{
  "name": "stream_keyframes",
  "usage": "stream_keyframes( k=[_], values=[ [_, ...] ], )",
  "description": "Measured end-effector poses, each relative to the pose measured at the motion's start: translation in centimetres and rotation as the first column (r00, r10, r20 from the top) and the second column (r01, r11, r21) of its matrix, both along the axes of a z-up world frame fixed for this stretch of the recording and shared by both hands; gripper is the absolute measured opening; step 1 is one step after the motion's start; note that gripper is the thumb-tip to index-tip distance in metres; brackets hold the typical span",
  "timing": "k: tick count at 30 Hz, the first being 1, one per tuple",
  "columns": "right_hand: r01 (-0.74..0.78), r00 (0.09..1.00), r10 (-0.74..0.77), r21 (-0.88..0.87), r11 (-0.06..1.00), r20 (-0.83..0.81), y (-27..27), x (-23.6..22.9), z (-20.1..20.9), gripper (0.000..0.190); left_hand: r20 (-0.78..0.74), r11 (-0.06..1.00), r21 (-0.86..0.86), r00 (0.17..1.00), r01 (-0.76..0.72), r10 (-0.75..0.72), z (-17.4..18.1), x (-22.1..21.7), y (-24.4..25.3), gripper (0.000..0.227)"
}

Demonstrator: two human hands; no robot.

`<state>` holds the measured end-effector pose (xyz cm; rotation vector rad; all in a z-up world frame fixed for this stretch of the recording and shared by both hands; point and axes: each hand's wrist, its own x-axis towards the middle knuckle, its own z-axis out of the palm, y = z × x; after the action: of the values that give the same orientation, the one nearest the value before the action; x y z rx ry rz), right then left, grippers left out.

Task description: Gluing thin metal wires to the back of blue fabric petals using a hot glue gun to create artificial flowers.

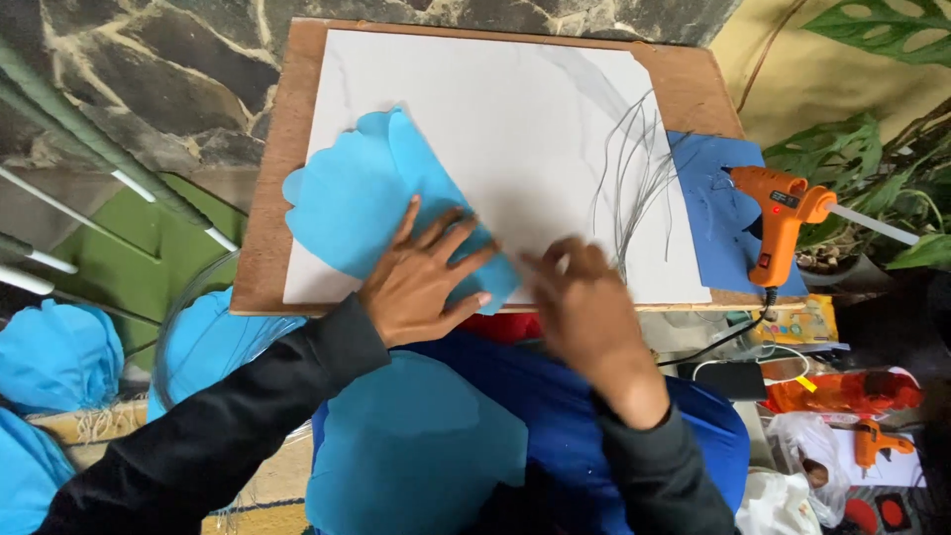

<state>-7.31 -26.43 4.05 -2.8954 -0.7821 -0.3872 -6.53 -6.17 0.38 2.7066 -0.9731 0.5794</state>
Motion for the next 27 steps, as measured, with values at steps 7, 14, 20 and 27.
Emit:
stream_keyframes(
  k=[7, 14, 20, 27],
  values=[
    [-0.149, 0.973, 0.208, 0.420, 0.895, -0.097, 1.3, 9.1, 0.2, 0.021, -0.022, 0.994, 0.048, 0.995, 0.097, -0.096, 1.3, 0.2, 1.2, 0.043],
    [-0.044, 0.996, 0.064, 0.274, 0.961, -0.064, 3.7, 10.8, -2.0, 0.009, -0.128, 0.991, 0.014, 0.983, 0.132, -0.129, 1.1, 0.3, 1.6, 0.043],
    [0.089, 0.996, -0.089, 0.034, 0.995, 0.014, 2.8, 7.9, 1.4, 0.012, -0.113, 0.991, 0.028, 0.985, 0.131, -0.128, 1.3, 0.3, 1.8, 0.044],
    [-0.001, 0.999, 0.030, 0.747, 0.665, -0.025, -9.9, 0.5, 2.7, 0.009, -0.158, 0.993, 0.033, 0.982, 0.110, -0.104, 0.3, 0.5, 1.4, 0.045]
  ],
)
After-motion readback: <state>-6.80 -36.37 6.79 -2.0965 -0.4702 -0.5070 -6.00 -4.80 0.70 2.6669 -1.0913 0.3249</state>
